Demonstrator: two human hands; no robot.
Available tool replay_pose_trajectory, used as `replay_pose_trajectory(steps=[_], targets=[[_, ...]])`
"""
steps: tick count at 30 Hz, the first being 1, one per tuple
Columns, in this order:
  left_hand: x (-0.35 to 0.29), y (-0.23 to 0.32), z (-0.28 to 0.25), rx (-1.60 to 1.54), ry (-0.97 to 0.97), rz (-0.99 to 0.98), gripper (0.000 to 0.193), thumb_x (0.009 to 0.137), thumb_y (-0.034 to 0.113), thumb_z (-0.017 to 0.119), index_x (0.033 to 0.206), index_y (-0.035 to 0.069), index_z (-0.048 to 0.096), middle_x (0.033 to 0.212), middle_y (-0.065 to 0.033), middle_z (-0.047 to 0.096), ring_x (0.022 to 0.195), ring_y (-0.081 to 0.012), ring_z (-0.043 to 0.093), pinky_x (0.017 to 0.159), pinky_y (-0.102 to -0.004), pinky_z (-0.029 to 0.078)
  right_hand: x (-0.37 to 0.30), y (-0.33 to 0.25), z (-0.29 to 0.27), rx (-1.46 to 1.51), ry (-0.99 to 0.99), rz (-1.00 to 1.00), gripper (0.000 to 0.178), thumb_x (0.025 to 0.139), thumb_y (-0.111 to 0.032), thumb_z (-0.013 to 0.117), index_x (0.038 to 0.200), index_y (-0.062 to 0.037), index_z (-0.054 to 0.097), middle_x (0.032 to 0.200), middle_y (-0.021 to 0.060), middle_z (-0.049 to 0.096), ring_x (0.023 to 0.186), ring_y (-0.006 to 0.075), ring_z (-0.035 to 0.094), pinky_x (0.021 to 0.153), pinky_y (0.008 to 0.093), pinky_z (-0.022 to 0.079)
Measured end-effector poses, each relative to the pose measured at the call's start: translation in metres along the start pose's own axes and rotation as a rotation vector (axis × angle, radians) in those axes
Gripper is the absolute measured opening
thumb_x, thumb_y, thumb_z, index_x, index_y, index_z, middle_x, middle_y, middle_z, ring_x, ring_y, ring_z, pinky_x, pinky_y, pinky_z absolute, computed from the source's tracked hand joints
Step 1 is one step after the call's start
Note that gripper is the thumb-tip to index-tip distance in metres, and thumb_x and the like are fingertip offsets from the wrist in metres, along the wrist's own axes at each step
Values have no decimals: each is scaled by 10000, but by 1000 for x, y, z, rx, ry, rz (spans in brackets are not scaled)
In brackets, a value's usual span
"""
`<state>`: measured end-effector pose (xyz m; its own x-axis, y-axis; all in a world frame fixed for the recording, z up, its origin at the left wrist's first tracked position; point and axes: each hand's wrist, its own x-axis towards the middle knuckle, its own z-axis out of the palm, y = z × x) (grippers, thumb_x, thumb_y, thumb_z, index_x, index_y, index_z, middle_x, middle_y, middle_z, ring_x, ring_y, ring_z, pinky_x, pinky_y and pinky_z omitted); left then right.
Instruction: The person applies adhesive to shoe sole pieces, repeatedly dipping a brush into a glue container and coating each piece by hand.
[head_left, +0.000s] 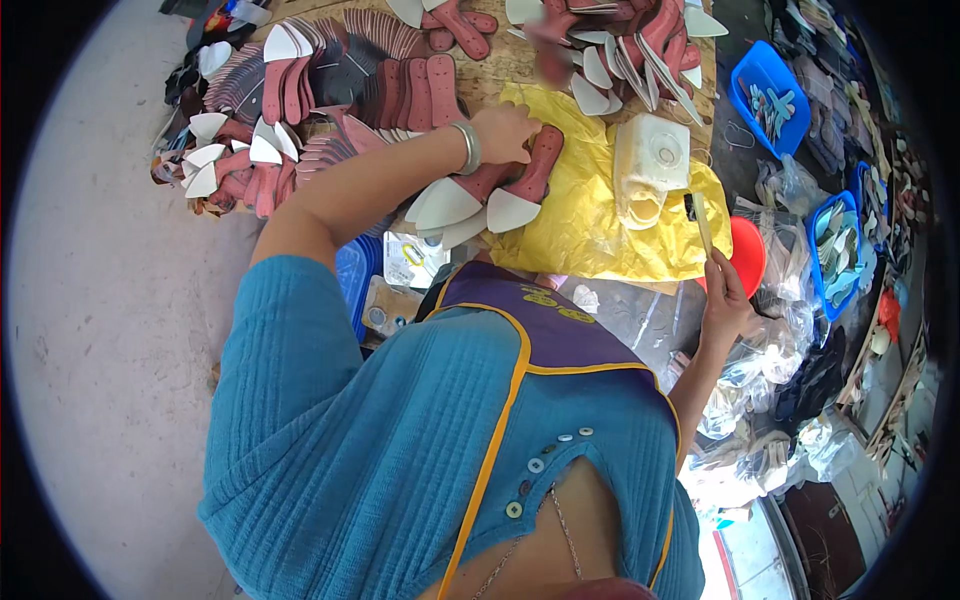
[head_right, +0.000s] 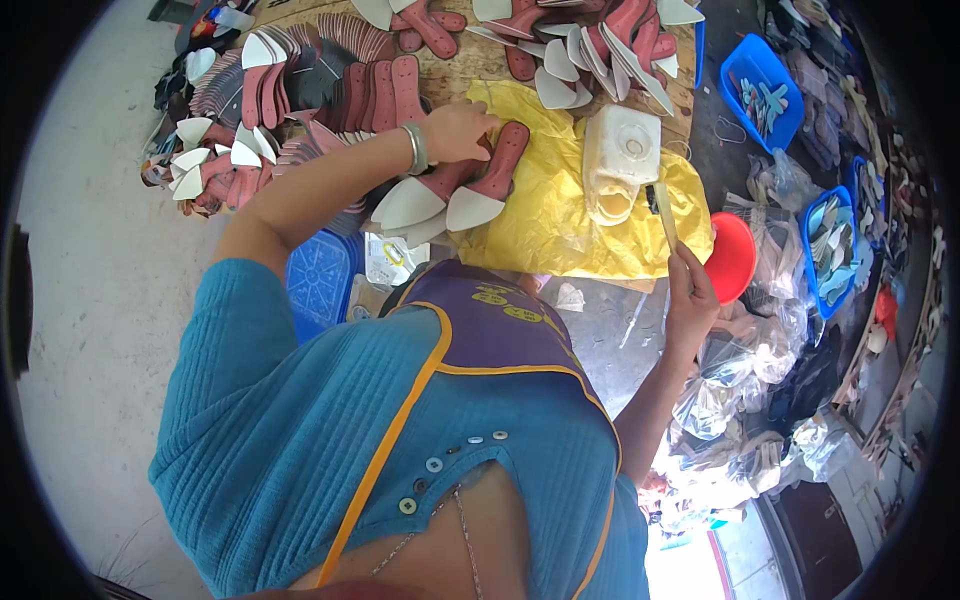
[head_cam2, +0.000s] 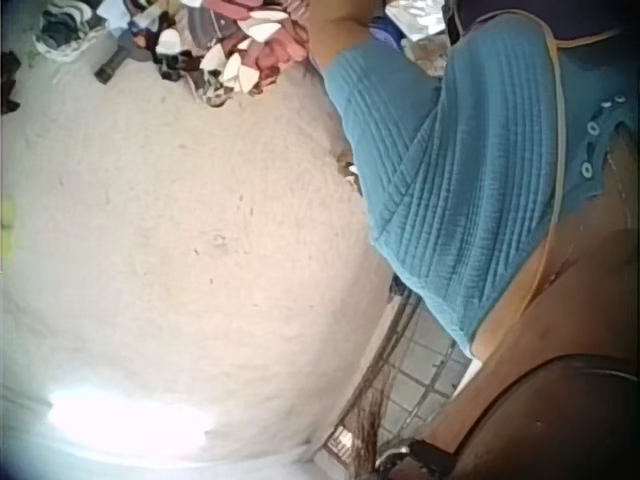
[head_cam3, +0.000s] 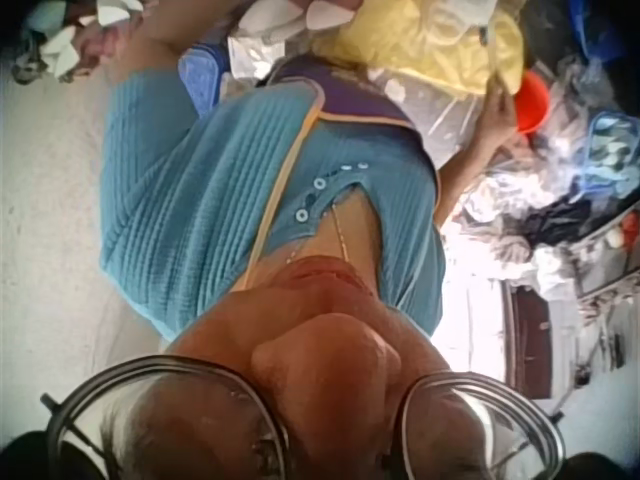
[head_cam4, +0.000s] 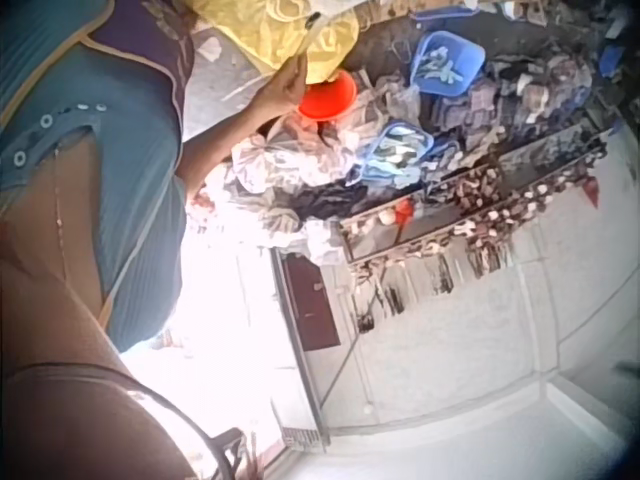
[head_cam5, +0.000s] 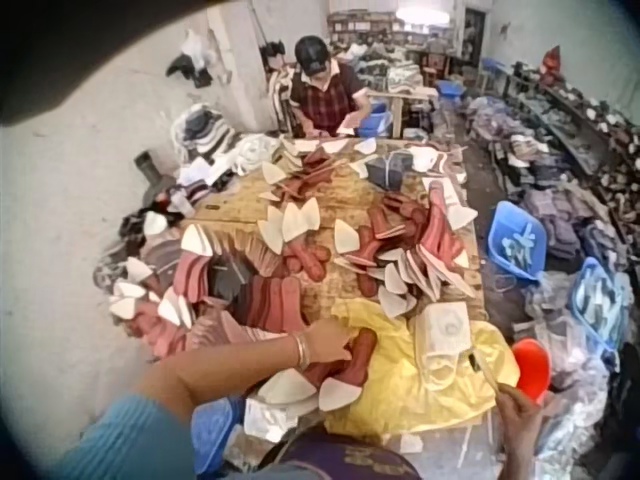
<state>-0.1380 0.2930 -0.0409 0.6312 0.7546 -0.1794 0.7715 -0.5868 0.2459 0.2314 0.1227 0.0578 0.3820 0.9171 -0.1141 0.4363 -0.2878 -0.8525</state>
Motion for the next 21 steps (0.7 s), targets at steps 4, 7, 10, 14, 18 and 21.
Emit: replay_pose_trajectory(steps=[4, 7, 10, 14, 18, 21], targets=[[-8, 16, -43, -130, -299, 38, 374, 733, 413, 683, 890, 75, 656, 905, -129, 620, 864, -308, 617, 735, -415, 484, -5, -1, -13, 38, -11, 8, 256, 873, -94, 652, 1098, 26, 657, 988, 63, 677, 913, 83, 589, 834, 219, 447], [-19, 32, -76, -192, -266, 46, 340, 734, 405, 689, 843, 84, 669, 839, -106, 642, 811, -285, 624, 703, -404, 480, -3, 8, -23, 87, -15, -18, 254, 871, -96, 654, 1092, 29, 658, 1004, 62, 675, 933, 88, 590, 852, 223, 446], [-37, 17, -107, -354, -20, 57, 295, 794, 368, 659, 864, 81, 665, 810, -100, 652, 748, -256, 627, 658, -373, 483, 6, 24, -32, 50, -13, -73, 250, 872, -93, 651, 1092, 26, 659, 1013, 59, 672, 942, 92, 589, 857, 224, 445], [-91, -8, -137, -639, 437, -341, 306, 881, 318, 625, 915, 14, 622, 749, -70, 637, 603, -157, 600, 563, -296, 486, 16, 33, -41, 106, -28, -119, 255, 868, -93, 654, 1096, 23, 660, 960, 39, 666, 852, 67, 576, 775, 197, 450], [-144, -1, -95, -693, 730, -675, 311, 898, 287, 615, 1000, -5, 592, 781, -79, 637, 627, -119, 595, 543, -259, 490, 25, 49, -40, 209, -79, -136, 258, 865, -95, 661, 1096, 21, 662, 890, 8, 651, 729, 31, 536, 666, 176, 439], [-171, 29, -14, -1010, 849, -813, 356, 895, 231, 620, 1128, -19, 521, 848, -85, 628, 689, -118, 606, 550, -260, 505, 25, 37, -41, 41, -140, 17, 237, 859, -159, 674, 1065, -45, 694, 869, 10, 645, 779, 33, 545, 707, 177, 435]])
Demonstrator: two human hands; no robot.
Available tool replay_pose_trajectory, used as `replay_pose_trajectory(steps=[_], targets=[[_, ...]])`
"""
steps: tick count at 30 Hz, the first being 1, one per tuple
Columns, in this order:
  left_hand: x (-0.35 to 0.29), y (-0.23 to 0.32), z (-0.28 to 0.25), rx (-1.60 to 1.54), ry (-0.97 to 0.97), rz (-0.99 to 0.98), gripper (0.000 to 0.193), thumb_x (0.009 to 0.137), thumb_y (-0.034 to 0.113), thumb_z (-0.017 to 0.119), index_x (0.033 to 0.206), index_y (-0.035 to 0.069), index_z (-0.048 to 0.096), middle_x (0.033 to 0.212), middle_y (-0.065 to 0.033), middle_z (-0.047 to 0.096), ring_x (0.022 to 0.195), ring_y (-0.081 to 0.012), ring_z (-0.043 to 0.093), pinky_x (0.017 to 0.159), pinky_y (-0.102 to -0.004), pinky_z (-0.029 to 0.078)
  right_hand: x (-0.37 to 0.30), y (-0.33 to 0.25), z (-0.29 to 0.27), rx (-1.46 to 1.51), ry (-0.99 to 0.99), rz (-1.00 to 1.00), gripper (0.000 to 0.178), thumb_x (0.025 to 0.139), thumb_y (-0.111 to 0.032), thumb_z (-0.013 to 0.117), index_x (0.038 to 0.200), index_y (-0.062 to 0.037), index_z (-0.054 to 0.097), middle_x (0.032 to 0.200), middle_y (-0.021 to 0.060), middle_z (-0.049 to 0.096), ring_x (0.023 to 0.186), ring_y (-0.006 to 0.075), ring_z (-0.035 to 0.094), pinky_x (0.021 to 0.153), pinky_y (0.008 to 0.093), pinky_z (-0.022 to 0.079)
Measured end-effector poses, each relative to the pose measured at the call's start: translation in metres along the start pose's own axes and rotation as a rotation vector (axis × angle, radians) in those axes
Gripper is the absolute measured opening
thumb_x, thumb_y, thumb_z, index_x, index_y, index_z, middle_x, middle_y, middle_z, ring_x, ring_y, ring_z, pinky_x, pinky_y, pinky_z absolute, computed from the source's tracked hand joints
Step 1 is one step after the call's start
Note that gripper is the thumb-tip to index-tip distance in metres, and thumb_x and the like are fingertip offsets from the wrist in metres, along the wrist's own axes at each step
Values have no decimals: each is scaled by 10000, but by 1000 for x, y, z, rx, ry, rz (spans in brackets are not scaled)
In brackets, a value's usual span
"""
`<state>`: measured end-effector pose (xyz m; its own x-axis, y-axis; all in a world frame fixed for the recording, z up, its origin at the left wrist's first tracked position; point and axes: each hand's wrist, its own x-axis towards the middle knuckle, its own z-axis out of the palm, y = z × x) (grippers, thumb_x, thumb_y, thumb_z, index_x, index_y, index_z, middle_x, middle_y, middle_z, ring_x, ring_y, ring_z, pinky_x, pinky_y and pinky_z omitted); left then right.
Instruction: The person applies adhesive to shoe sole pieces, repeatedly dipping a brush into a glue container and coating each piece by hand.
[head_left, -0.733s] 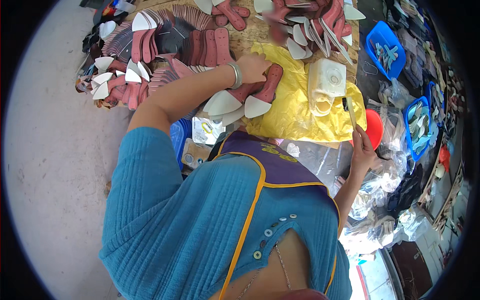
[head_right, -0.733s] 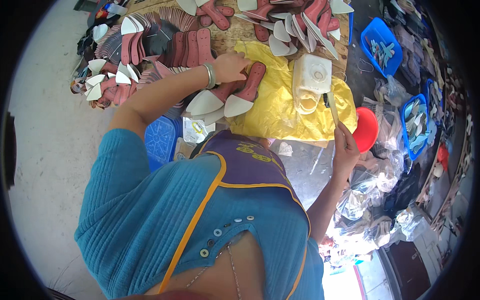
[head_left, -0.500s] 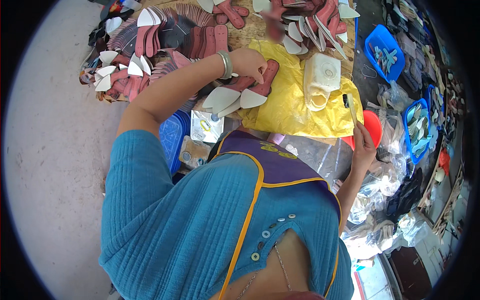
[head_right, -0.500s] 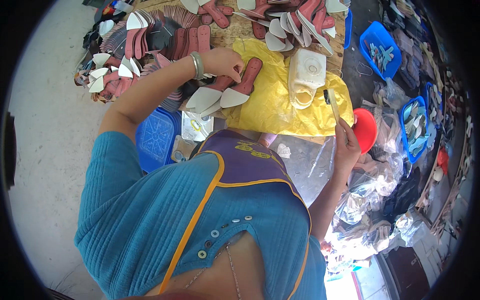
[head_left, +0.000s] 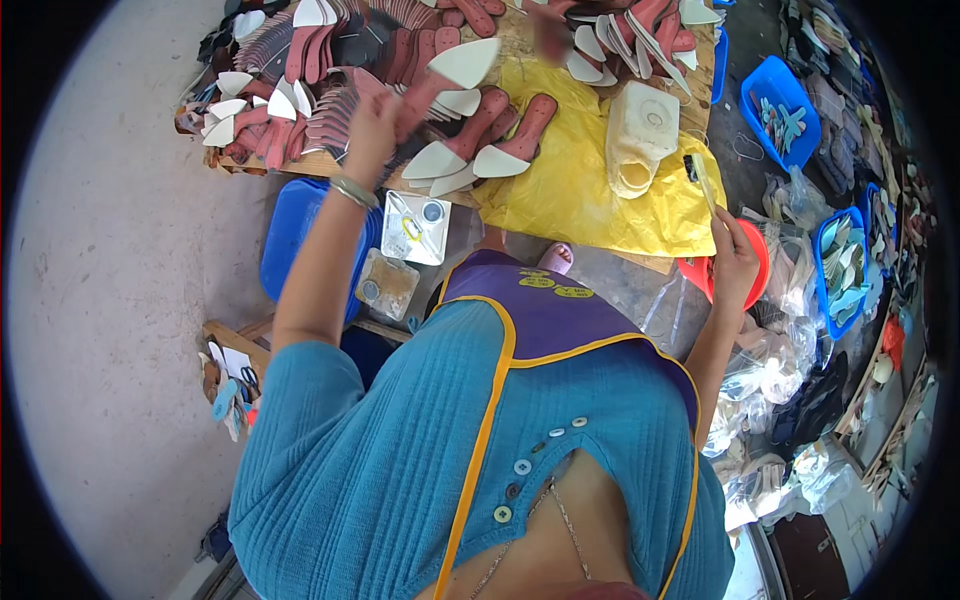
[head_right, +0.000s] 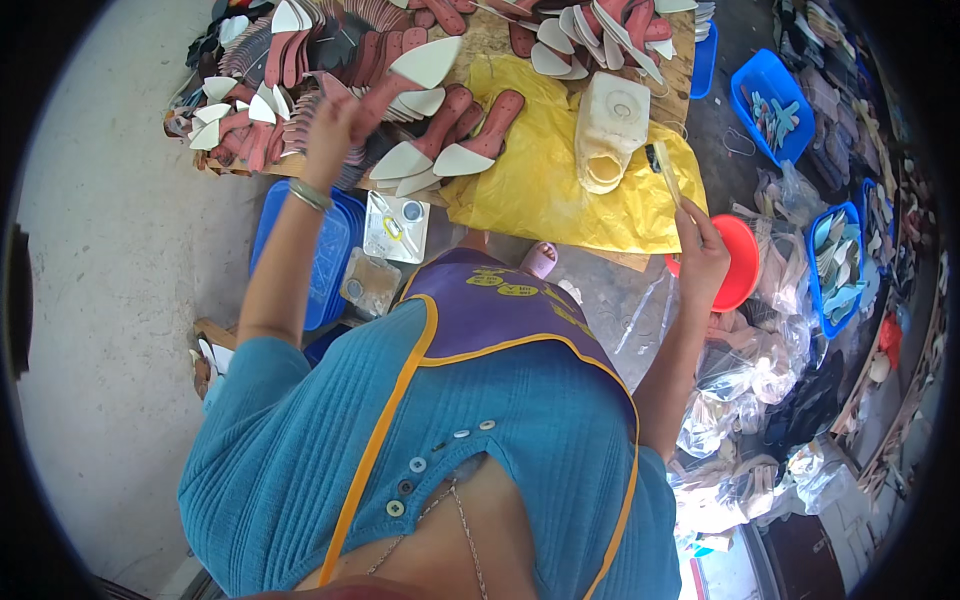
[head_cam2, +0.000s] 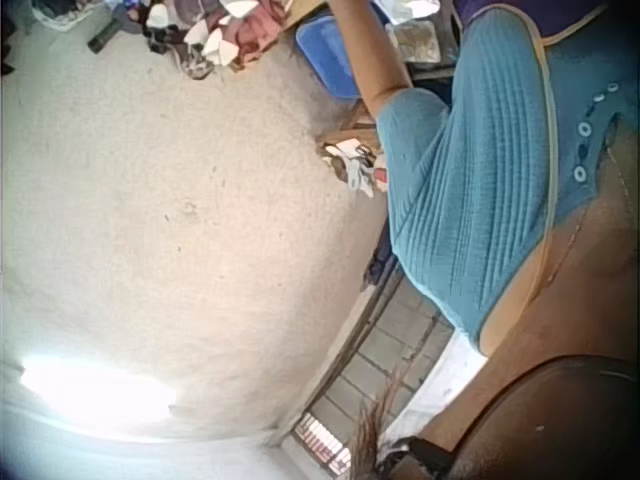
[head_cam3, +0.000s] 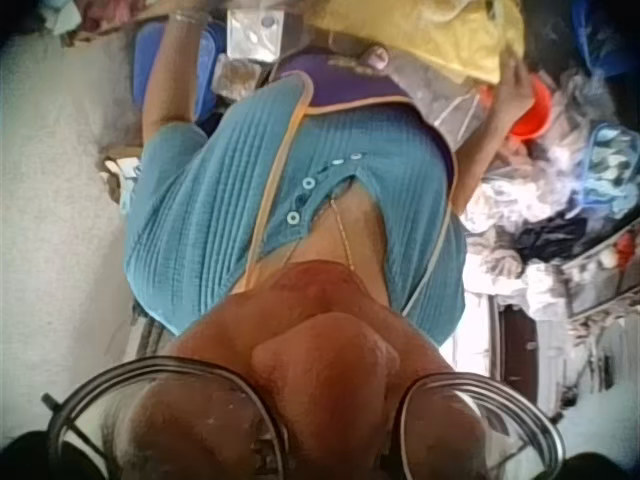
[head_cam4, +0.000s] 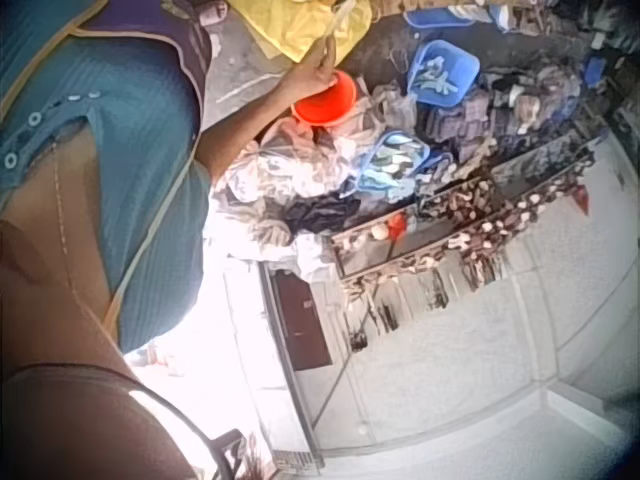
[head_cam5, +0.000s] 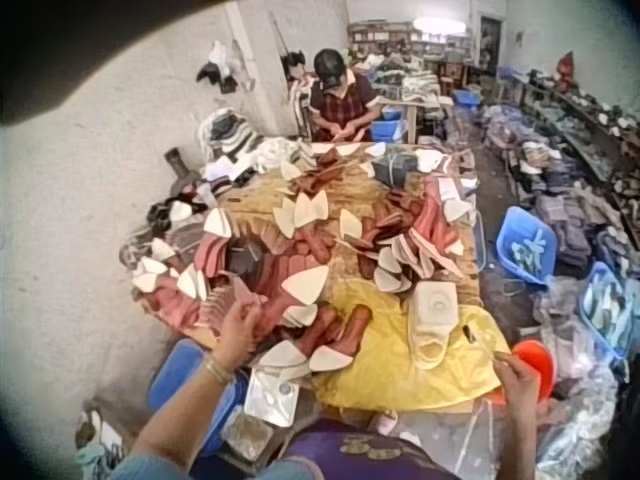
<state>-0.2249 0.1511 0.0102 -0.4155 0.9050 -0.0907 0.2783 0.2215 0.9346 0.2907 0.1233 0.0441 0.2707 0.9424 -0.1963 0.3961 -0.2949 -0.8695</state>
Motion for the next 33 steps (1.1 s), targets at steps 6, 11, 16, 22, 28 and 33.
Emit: replay_pose_trajectory(steps=[6, 11, 16, 22, 28, 33], targets=[[-57, -29, 51, -295, -33, -440, 433, 877, 148, 615, 1216, -51, 433, 940, -94, 617, 873, -186, 624, 714, -333, 553, 11, 3, 3, -26, -47, -78, 249, 857, -193, 680, 1059, -48, 695, 808, -11, 637, 736, 41, 540, 688, 184, 436], [-26, -37, 68, -476, -310, -644, 178, 805, 111, 568, 961, 25, 555, 889, -78, 611, 807, -221, 616, 792, -391, 543, 23, 29, 9, -341, -82, -172, 258, 860, -234, 670, 1039, -51, 700, 778, 13, 637, 713, 48, 547, 660, 203, 442], [1, -38, 81, -782, -304, -758, 327, 736, 73, 543, 1051, 4, 486, 953, -163, 570, 836, -291, 592, 818, -488, 515, 21, 41, 19, -440, -175, -102, 277, 849, -304, 653, 1036, -105, 700, 853, 118, 691, 787, 177, 653, 723, 285, 492], [5, -36, 79, -787, -235, -859, 398, 906, 343, 582, 1027, -23, 481, 852, -122, 555, 759, -261, 594, 729, -417, 543, 36, 68, 55, -603, -238, -280, 291, 858, -374, 552, 1046, -200, 688, 920, 116, 677, 852, 286, 645, 737, 396, 511], [-48, 33, 75, -624, -459, -732, 439, 934, 378, 538, 1149, -3, 509, 932, -116, 617, 801, -246, 618, 674, -365, 527, 44, 75, 85, -868, -227, -344, 248, 888, -337, 514, 1022, -211, 680, 817, 94, 649, 767, 272, 645, 659, 404, 519], [-74, 47, 107, -569, -706, -770, 410, 934, 373, 538, 1157, 29, 526, 1007, -116, 630, 945, -253, 633, 782, -374, 529, 31, 70, 82, -824, -157, -360, 240, 890, -327, 517, 1029, -217, 679, 784, 81, 634, 720, 268, 642, 632, 399, 522]])
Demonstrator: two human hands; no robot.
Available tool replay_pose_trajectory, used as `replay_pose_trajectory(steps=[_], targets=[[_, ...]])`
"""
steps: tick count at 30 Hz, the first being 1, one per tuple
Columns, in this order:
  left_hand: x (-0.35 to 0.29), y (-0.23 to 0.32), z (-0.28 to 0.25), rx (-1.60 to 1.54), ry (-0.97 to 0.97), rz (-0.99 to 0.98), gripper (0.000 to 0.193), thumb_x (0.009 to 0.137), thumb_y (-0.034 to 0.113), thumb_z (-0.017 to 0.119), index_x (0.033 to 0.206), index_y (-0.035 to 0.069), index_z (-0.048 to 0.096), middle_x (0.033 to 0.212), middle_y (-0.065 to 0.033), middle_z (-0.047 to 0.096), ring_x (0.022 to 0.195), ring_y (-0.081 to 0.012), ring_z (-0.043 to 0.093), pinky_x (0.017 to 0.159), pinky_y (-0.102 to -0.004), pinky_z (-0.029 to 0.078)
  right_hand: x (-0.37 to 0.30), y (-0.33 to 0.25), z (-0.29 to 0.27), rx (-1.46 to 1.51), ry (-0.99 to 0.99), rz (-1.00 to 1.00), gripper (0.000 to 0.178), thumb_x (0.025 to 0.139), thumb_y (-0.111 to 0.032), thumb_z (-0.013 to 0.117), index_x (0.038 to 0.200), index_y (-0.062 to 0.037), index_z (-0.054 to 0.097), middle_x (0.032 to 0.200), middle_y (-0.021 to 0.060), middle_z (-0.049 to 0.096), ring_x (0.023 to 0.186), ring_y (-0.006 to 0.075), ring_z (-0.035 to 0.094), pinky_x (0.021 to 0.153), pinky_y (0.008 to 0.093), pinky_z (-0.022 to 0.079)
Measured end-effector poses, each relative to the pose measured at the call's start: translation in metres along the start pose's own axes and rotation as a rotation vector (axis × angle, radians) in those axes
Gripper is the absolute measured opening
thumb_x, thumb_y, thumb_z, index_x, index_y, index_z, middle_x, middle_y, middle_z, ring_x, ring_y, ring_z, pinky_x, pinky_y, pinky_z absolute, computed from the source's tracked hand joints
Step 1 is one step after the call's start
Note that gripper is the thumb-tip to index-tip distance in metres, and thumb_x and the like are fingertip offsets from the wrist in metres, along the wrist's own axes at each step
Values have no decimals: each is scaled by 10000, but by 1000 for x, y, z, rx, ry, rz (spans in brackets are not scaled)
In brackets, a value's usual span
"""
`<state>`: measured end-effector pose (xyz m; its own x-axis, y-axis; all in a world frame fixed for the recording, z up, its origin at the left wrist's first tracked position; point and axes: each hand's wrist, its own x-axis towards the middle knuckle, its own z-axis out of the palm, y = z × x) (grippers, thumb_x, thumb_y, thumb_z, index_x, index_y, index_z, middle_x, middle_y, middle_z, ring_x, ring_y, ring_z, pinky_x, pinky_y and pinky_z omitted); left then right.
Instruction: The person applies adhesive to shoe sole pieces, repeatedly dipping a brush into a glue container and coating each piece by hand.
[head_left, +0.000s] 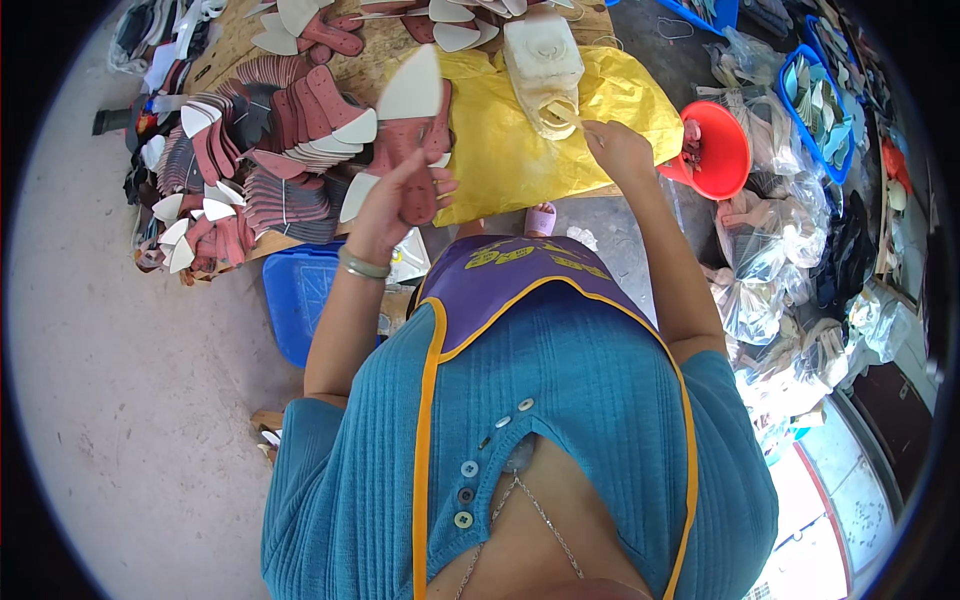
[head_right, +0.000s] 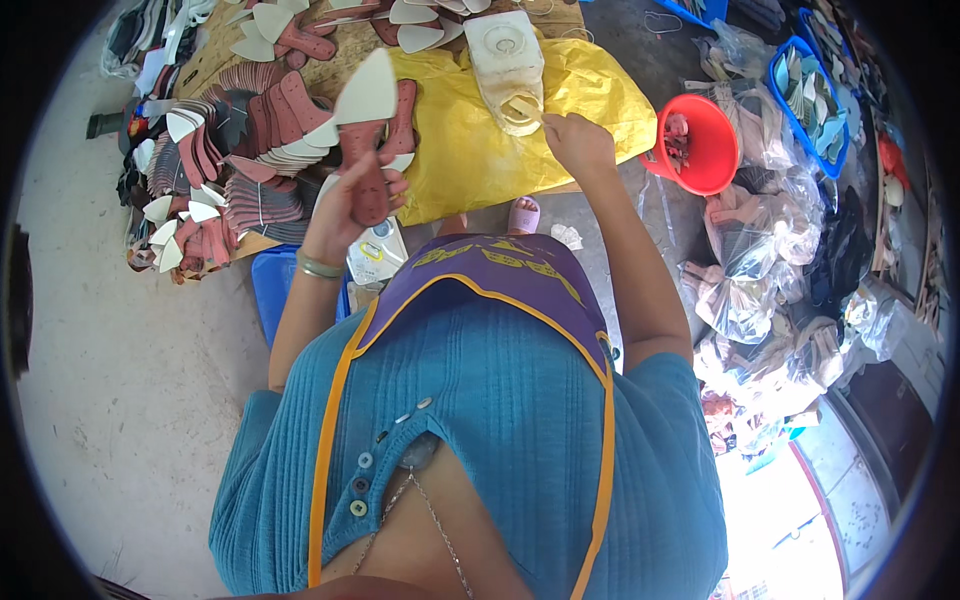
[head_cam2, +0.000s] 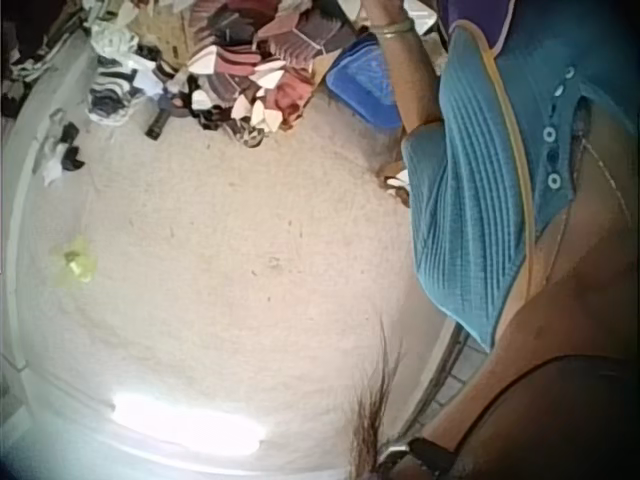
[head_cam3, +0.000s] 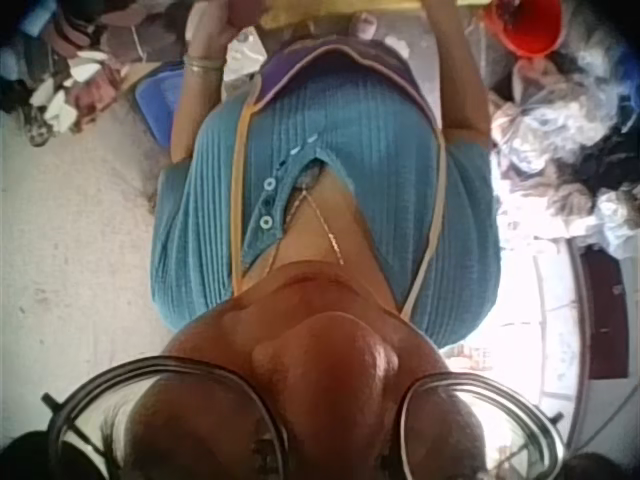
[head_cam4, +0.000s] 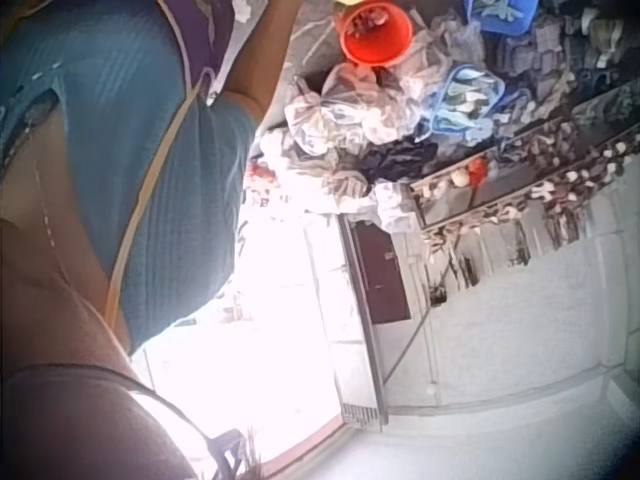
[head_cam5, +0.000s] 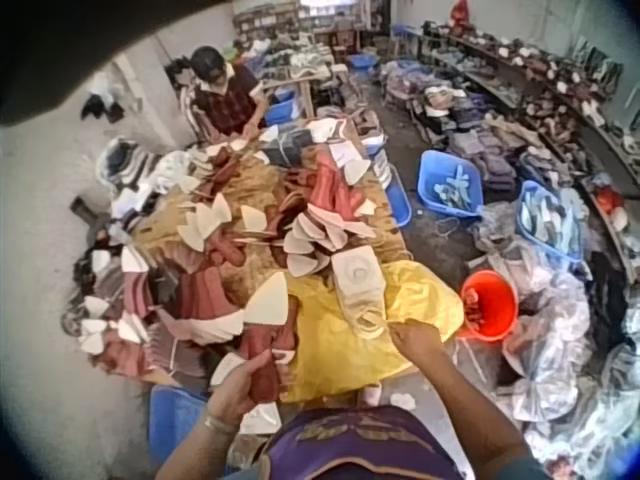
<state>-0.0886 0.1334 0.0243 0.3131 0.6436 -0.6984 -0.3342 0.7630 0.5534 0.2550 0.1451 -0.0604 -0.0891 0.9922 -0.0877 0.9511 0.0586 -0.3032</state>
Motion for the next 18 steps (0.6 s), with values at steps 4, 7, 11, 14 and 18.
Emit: replay_pose_trajectory(steps=[4, 7, 11, 14, 18], targets=[[28, -25, 21, -17, -53, -88, 401, 931, 355, 550, 1151, 21, 519, 971, -119, 638, 892, -237, 645, 764, -355, 539, -25, 8, 5, -19, -17, 28, 240, 884, -334, 534, 1043, -226, 676, 743, 73, 610, 690, 264, 634, 625, 397, 521], [42, -37, 28, -37, -174, -169, 386, 928, 332, 559, 1129, 6, 519, 910, -120, 640, 809, -216, 651, 726, -329, 551, -46, 13, 2, 15, 4, 104, 248, 888, -340, 534, 1051, -228, 684, 802, 76, 653, 729, 260, 647, 647, 382, 527], [43, -46, 40, -32, -147, -183, 353, 921, 294, 571, 1095, -9, 528, 834, -109, 627, 726, -201, 641, 684, -314, 558, -63, 15, -7, 152, -18, 264, 245, 884, -331, 552, 1051, -218, 692, 895, 88, 685, 788, 255, 658, 676, 356, 529], [41, -47, 48, -28, -136, -183, 335, 913, 269, 581, 1095, -8, 529, 810, -99, 616, 712, -200, 636, 685, -326, 562, -66, 0, -24, 434, 40, 407, 225, 867, -305, 593, 1034, -200, 700, 960, 94, 687, 831, 259, 658, 692, 331, 526], [34, -45, 55, -53, -191, -216, 321, 900, 239, 594, 1110, 4, 532, 800, -78, 604, 704, -191, 630, 694, -343, 572, -53, -42, -43, 470, 197, -49, 198, 850, -253, 640, 1021, -179, 706, 953, 96, 684, 799, 255, 663, 668, 323, 526]])
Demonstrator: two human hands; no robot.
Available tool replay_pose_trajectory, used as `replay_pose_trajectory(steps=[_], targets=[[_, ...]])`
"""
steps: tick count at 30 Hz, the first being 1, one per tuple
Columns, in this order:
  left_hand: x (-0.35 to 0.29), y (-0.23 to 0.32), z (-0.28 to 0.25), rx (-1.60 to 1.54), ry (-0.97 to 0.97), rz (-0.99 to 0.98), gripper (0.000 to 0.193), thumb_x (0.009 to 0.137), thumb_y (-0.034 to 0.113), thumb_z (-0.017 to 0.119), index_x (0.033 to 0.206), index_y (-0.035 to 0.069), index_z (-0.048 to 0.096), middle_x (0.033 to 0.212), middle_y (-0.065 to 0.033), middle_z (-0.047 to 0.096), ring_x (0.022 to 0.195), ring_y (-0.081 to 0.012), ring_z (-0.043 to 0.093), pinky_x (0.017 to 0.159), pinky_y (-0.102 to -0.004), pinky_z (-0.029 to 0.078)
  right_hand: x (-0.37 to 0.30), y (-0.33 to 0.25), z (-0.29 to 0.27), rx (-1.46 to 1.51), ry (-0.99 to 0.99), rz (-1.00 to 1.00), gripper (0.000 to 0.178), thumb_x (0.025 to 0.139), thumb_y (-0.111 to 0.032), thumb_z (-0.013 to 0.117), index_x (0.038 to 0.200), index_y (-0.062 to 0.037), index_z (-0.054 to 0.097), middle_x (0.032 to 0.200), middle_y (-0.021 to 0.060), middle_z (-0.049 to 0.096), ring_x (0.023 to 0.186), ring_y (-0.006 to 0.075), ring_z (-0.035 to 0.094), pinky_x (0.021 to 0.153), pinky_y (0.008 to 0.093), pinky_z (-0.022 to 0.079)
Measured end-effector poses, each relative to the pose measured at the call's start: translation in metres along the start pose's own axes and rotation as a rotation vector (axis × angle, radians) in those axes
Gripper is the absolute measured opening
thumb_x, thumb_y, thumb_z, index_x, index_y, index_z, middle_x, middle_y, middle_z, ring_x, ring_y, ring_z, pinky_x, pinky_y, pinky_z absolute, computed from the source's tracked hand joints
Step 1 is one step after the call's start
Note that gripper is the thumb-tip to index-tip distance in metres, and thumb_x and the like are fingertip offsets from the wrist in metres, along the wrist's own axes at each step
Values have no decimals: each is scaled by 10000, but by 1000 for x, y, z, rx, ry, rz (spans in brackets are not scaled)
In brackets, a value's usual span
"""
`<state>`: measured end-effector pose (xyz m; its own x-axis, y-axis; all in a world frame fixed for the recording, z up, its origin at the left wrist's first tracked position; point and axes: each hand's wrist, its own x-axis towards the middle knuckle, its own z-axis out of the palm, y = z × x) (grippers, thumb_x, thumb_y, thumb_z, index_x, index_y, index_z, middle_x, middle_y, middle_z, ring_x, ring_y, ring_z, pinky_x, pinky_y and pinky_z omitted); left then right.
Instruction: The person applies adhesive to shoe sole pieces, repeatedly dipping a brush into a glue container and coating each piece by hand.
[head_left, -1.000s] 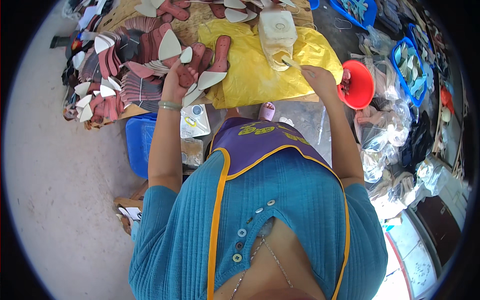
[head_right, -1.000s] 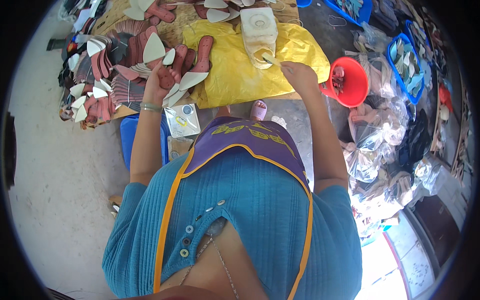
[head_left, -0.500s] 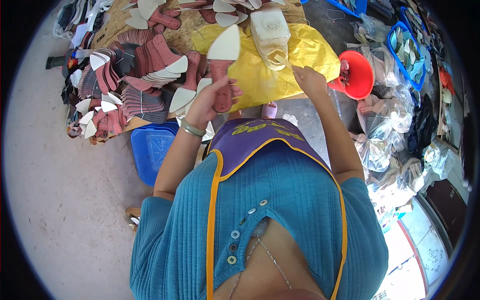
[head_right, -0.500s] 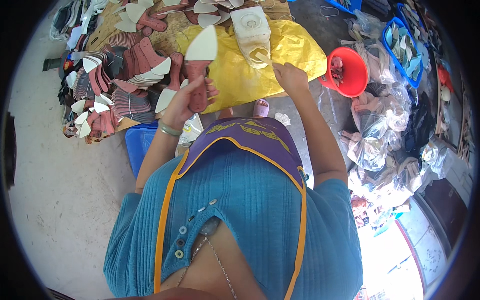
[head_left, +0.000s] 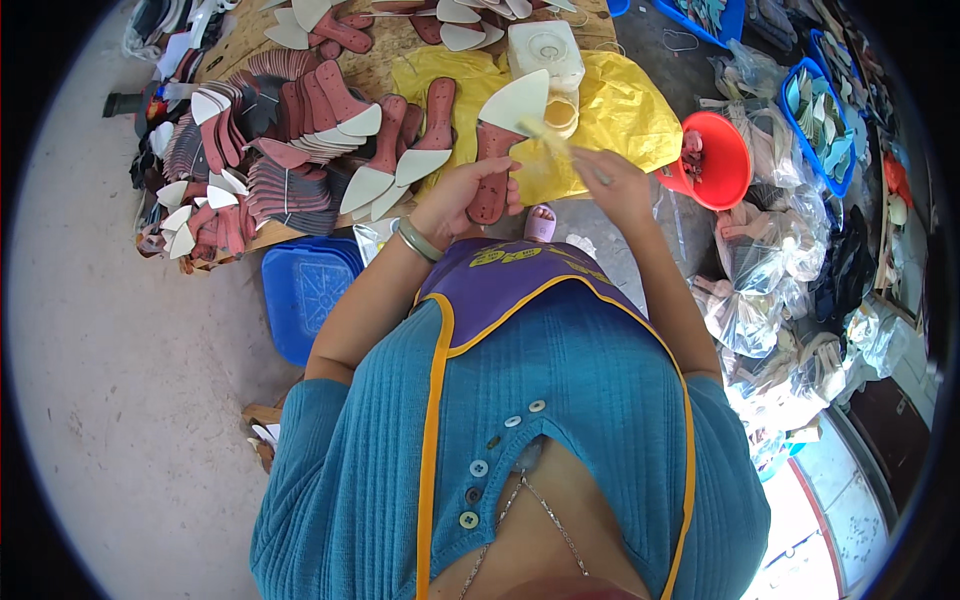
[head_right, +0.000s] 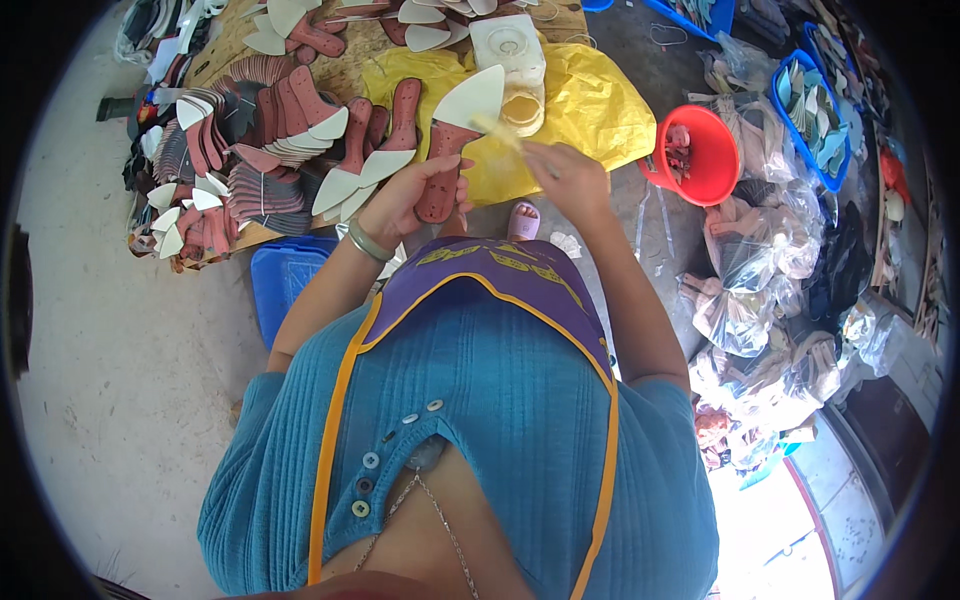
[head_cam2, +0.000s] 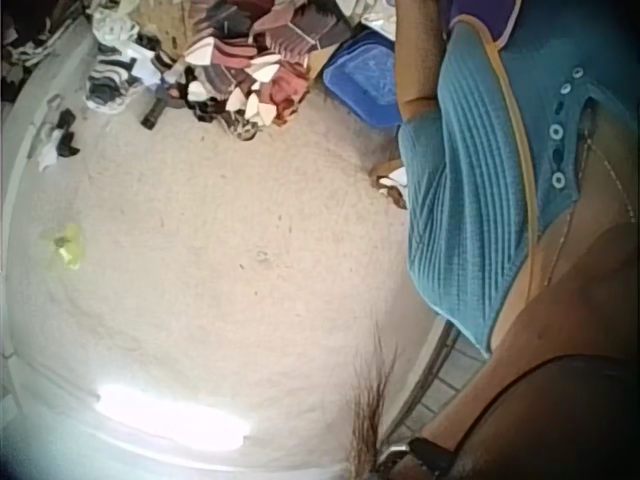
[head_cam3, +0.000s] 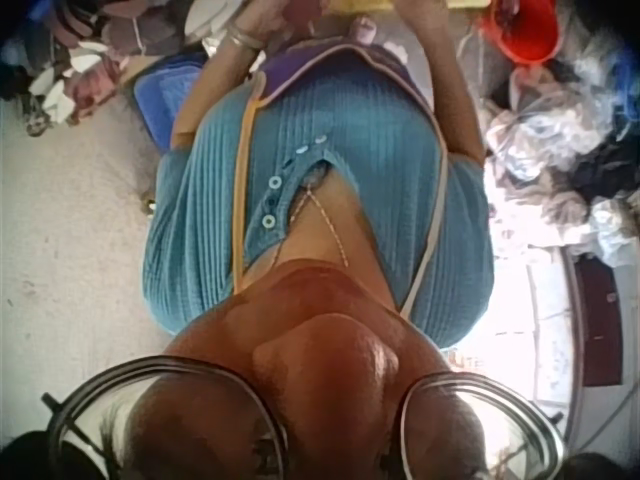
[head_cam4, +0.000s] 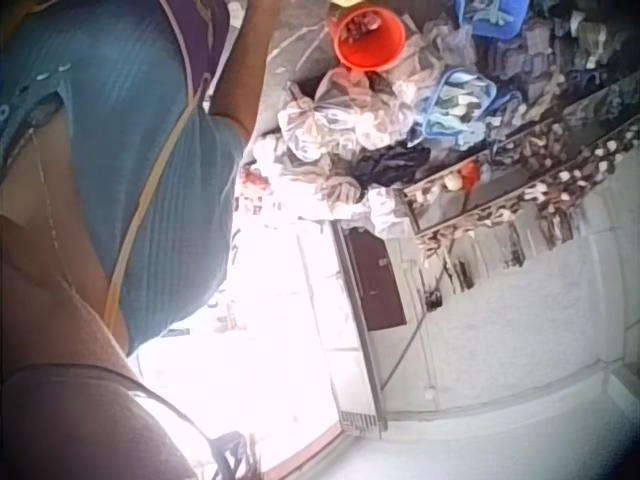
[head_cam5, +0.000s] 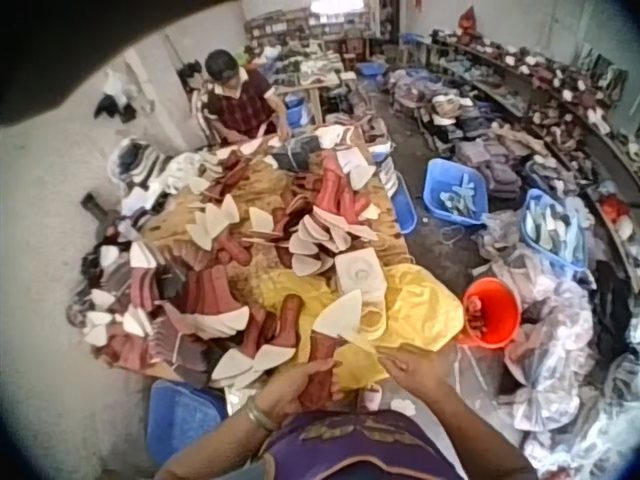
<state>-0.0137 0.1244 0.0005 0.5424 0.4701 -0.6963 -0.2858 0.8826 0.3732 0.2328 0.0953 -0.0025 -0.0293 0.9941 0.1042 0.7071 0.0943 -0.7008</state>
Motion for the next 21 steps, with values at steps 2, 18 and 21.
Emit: replay_pose_trajectory(steps=[2, 18, 21], targets=[[-12, 2, 13, 19, 3, -17, 317, 899, 241, 594, 1108, 9, 539, 804, -72, 603, 707, -182, 628, 699, -341, 573, 8, 8, 6, -139, -71, -105, 167, 850, -231, 650, 992, -172, 716, 884, 68, 688, 747, 229, 666, 636, 326, 527], [-23, 7, 18, 43, -53, 22, 361, 917, 319, 565, 1119, 22, 527, 819, -77, 608, 664, -163, 616, 633, -291, 560, 68, 50, -17, -190, 414, -159, 176, 855, -223, 632, 982, -122, 699, 845, 122, 682, 733, 278, 660, 639, 353, 528], [-38, 21, 34, 122, 66, 48, 401, 937, 377, 520, 1126, 23, 513, 856, -100, 618, 639, -165, 603, 609, -286, 555, 55, 52, -43, -71, 359, 98, 206, 858, -240, 637, 1005, -113, 704, 898, 132, 687, 792, 263, 675, 675, 315, 522]])
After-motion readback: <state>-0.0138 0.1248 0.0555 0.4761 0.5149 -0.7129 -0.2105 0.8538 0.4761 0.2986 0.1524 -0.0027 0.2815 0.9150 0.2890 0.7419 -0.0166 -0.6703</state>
